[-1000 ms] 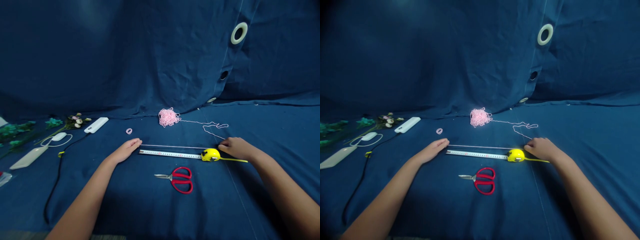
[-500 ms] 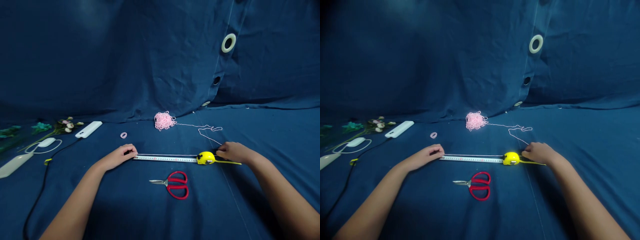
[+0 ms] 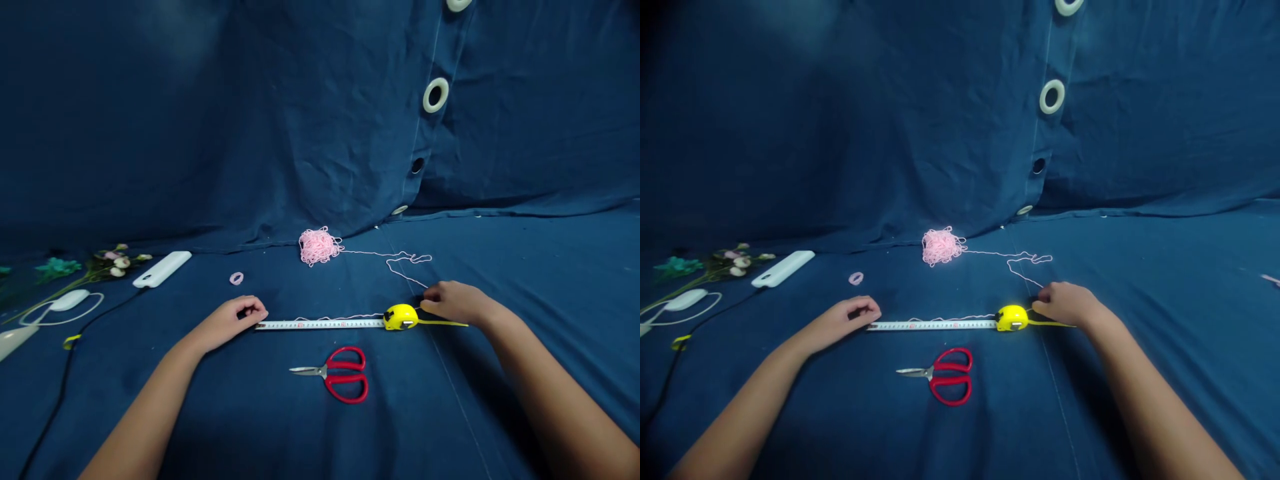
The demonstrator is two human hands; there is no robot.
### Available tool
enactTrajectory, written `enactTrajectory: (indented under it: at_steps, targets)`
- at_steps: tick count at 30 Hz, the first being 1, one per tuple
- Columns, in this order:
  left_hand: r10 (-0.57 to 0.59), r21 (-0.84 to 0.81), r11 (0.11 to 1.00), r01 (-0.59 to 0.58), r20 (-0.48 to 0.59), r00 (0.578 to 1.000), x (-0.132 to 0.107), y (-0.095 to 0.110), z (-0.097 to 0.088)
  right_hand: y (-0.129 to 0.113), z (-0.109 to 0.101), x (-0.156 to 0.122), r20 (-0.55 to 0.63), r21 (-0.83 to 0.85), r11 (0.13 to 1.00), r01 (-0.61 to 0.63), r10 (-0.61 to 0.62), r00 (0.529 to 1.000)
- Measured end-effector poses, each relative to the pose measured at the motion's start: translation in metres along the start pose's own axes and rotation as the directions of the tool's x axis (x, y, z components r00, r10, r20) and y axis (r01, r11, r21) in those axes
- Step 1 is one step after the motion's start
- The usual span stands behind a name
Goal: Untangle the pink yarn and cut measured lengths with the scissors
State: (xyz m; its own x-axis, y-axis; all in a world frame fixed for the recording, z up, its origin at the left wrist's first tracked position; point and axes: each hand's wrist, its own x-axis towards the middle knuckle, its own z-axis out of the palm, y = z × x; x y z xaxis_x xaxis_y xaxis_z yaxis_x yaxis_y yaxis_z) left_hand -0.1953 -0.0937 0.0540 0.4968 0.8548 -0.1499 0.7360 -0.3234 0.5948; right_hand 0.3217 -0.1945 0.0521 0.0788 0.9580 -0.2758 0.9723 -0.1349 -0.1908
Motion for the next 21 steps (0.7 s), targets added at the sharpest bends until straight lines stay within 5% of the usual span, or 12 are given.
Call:
enactTrajectory:
  at_steps: [6, 10, 14, 21]
  targets:
    - [0.027, 0.054, 0.998, -0.026, -0.020, 0.999, 0.002, 0.004, 0.003, -0.002, -0.008, -0.005, -0.251, -0.078, 0.994, 0.071, -0.088, 0.964]
    - [0.044, 0.077, 0.996, -0.044, 0.009, 0.999, 0.001, 0.004, 0.001, -0.025, -0.013, -0.015, -0.455, 0.082, 0.925, 0.371, -0.297, 0.840]
    - [0.085, 0.107, 0.990, -0.092, 0.072, 0.994, 0.002, -0.004, -0.002, -0.059, 0.009, -0.026, -0.536, 0.088, 0.834, 0.545, -0.422, 0.732]
    - [0.083, 0.112, 0.989, -0.096, 0.118, 0.990, 0.001, -0.008, -0.003, -0.080, 0.057, -0.026, -0.515, 0.027, 0.902, 0.431, -0.357, 0.779]
